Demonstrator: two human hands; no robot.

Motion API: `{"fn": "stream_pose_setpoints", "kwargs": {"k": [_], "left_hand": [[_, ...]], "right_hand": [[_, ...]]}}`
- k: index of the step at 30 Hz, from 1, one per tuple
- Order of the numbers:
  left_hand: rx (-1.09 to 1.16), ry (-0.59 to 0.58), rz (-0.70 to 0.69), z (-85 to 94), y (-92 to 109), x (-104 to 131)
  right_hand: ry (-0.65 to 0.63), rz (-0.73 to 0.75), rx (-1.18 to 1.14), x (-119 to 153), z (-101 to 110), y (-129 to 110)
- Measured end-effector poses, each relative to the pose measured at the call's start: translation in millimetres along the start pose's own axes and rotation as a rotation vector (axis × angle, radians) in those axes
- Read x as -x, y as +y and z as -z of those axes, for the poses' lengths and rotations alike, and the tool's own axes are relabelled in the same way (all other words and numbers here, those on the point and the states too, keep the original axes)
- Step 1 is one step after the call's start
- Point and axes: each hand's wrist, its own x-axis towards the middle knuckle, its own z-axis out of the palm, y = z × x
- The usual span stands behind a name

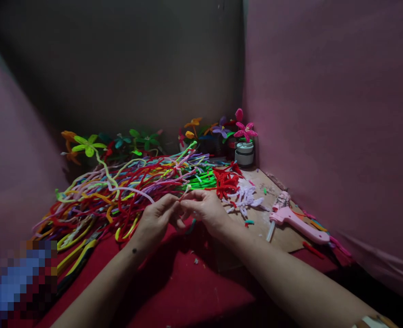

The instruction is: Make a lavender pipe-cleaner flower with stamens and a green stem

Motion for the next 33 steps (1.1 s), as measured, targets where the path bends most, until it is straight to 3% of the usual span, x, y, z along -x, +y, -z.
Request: {"fn": "stream_pose_setpoints", "kwargs": {"k": [4, 8, 12, 17, 21, 28, 33], "left_hand": [[0.172, -0.046, 0.089, 2.3, 3, -2], [0.363, -0.15, 0.173, 6.1, 0, -3], [0.535, -0.27, 0.247, 10.6, -3, -4], [0.654, -0.319, 0.296, 12.8, 0, -2], [0.693, -0.331, 0.284, 13.3, 2, 0], [0.587, -0.284, 0.312, 14.8, 1, 1], [0.537, -0.212, 0.347, 15.2, 1, 0]], "right_hand": [[-0.078, -0.095, -0.132, -4, 6, 7], [-0.045, -0.133, -0.137, -4, 6, 10], [-0.034, -0.021, -0.011, 0, 3, 0], [-0.102, 0.07, 0.103, -2, 6, -12], [-0.174, -0.032, 0.011, -3, 9, -13], [-0.19, -0.097, -0.011, -3, 11, -13], [-0.193, -0.005, 0.101, -5, 14, -8]]}}
